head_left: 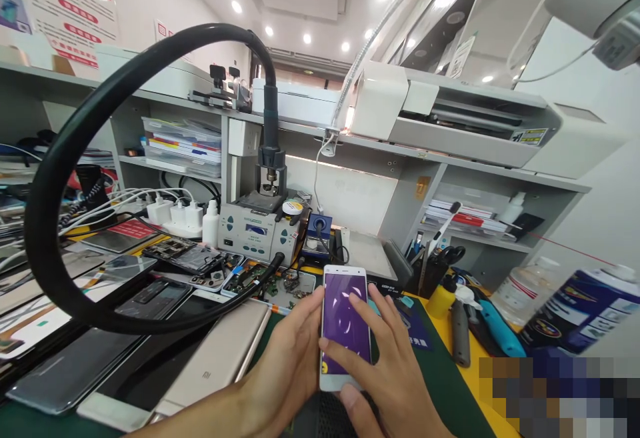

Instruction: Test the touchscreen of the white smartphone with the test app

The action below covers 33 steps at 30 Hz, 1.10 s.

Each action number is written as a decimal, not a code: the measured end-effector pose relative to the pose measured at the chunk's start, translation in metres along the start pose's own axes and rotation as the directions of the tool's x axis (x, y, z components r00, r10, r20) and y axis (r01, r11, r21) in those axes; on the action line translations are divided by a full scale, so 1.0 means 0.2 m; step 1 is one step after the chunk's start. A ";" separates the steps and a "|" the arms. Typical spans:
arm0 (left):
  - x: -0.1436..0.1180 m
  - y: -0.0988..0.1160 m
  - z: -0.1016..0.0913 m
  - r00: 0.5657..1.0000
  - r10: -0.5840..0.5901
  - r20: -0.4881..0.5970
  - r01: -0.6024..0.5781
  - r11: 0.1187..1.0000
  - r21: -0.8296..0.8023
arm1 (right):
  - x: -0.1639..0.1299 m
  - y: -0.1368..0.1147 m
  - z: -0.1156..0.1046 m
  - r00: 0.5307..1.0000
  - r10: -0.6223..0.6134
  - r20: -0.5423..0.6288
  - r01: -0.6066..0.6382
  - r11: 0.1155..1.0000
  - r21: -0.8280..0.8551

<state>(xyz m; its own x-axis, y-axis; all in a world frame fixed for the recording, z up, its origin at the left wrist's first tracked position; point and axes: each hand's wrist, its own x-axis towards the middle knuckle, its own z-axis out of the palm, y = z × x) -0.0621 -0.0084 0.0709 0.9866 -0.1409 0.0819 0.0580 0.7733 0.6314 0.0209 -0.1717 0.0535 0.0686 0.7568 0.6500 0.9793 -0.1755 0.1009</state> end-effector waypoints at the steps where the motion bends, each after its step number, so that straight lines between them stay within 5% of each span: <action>1: 0.00 0.00 0.00 1.000 -0.002 -0.001 0.002 1.000 0.012 | 0.00 0.00 0.00 1.000 0.008 -0.001 -0.008 1.000 0.001; 33: -0.01 -0.03 0.05 0.988 -0.157 0.000 0.157 0.983 0.092 | 0.06 -0.01 -0.07 0.975 0.213 -0.057 -0.214 0.977 -0.016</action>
<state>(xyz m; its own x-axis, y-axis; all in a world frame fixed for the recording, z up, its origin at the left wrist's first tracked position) -0.0652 -0.0185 0.0741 0.9653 -0.2606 -0.0188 0.1976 0.6812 0.7049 0.0169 -0.1719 0.0716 0.2646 0.6650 0.6984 0.9386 -0.3437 -0.0283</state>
